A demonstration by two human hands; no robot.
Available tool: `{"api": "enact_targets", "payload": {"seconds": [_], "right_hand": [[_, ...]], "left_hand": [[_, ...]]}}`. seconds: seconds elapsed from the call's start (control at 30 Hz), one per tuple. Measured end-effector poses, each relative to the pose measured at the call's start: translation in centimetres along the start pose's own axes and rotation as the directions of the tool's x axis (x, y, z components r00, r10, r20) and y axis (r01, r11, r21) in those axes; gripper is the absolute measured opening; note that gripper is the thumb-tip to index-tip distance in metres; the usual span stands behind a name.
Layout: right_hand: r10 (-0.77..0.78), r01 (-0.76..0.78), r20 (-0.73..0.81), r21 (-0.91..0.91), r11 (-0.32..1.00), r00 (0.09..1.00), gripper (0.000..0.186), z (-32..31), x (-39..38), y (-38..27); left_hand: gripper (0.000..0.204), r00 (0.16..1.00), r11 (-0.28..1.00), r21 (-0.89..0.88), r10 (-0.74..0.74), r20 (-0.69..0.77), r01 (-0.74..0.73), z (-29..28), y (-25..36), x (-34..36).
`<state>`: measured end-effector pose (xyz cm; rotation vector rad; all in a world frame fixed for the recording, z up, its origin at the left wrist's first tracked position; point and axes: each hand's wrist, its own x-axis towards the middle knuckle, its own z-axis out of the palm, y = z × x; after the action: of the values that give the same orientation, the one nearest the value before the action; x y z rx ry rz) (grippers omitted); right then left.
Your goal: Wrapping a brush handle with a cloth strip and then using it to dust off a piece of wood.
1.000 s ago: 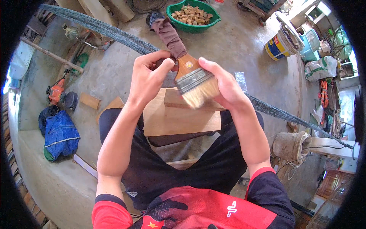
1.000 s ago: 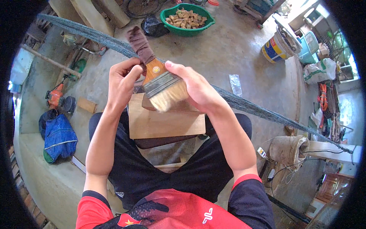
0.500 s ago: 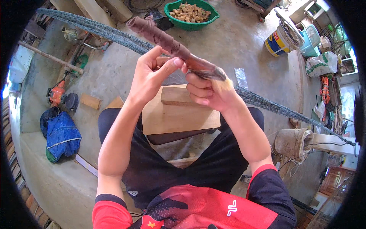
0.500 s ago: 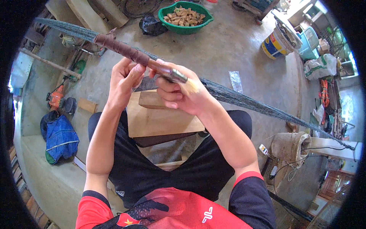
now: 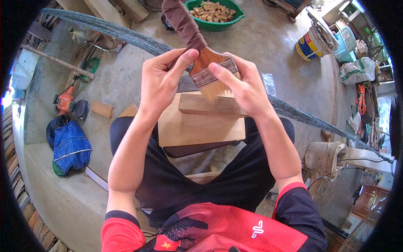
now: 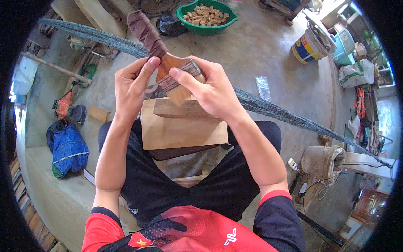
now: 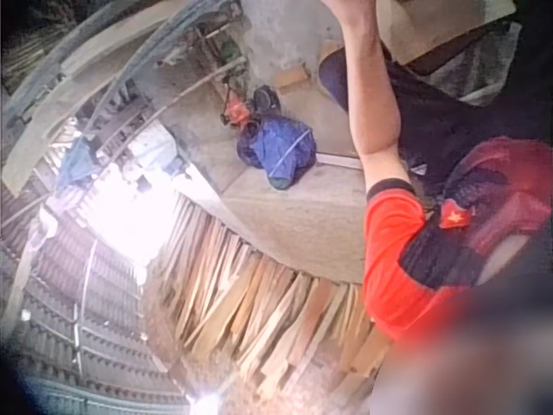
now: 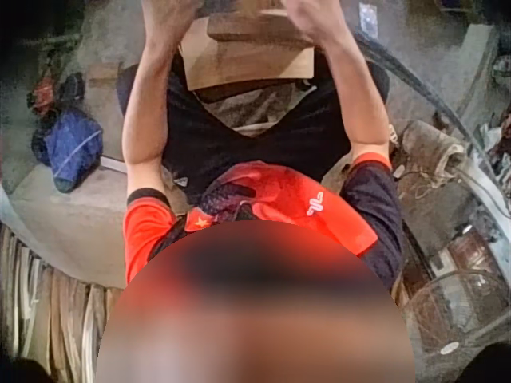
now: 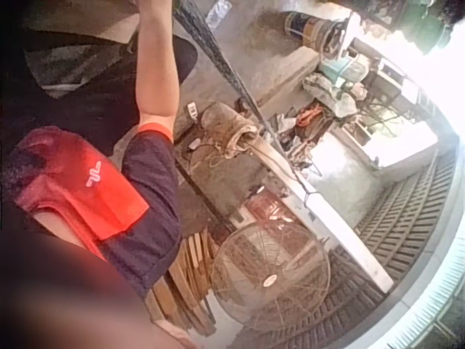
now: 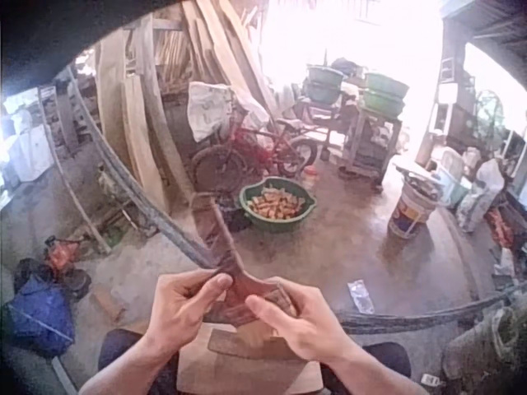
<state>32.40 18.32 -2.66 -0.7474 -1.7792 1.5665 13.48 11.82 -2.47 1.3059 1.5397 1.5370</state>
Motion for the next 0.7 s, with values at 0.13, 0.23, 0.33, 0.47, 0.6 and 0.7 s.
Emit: {"api": "enact_targets", "payload": {"seconds": [0.13, 0.23, 0.33, 0.47, 0.6, 0.7], "right_hand": [[-0.092, 0.1, -0.106, 0.067, 0.993, 0.99, 0.027, 0.6, -0.1, -0.8], [-0.07, 0.091, -0.167, 0.117, 0.989, 0.983, 0.027, 0.7, 0.0, -0.5], [0.0, 0.069, -0.183, 0.368, 0.927, 0.983, 0.027, 0.6, 0.1, -0.6], [0.044, 0.021, -0.143, 0.423, 0.906, 0.989, 0.03, -0.1, 0.0, -1.1], [0.098, -0.022, -0.125, 0.506, 0.862, 0.987, 0.03, -0.2, -0.2, -2.3], [0.1, -0.072, -0.017, 0.578, 0.813, 0.995, 0.036, 0.2, -0.3, -1.0]], "left_hand": [[0.03, 0.95, 0.796, -0.535, -0.16, 0.267, 0.284, -0.7, -0.9, 0.8], [0.03, 0.963, 0.892, -0.368, -0.214, 0.163, 0.26, -0.2, -0.6, 0.7], [0.032, 0.98, 0.931, -0.311, -0.164, 0.116, 0.193, 0.0, -0.5, 0.4], [0.035, 0.956, 0.859, -0.423, -0.233, 0.178, 0.288, 0.6, -0.5, -0.1], [0.034, 0.912, 0.685, -0.602, -0.302, 0.277, 0.41, 1.6, -0.6, -0.1], [0.031, 0.91, 0.708, -0.578, -0.257, 0.325, 0.406, 0.9, -1.7, 0.2]]}}
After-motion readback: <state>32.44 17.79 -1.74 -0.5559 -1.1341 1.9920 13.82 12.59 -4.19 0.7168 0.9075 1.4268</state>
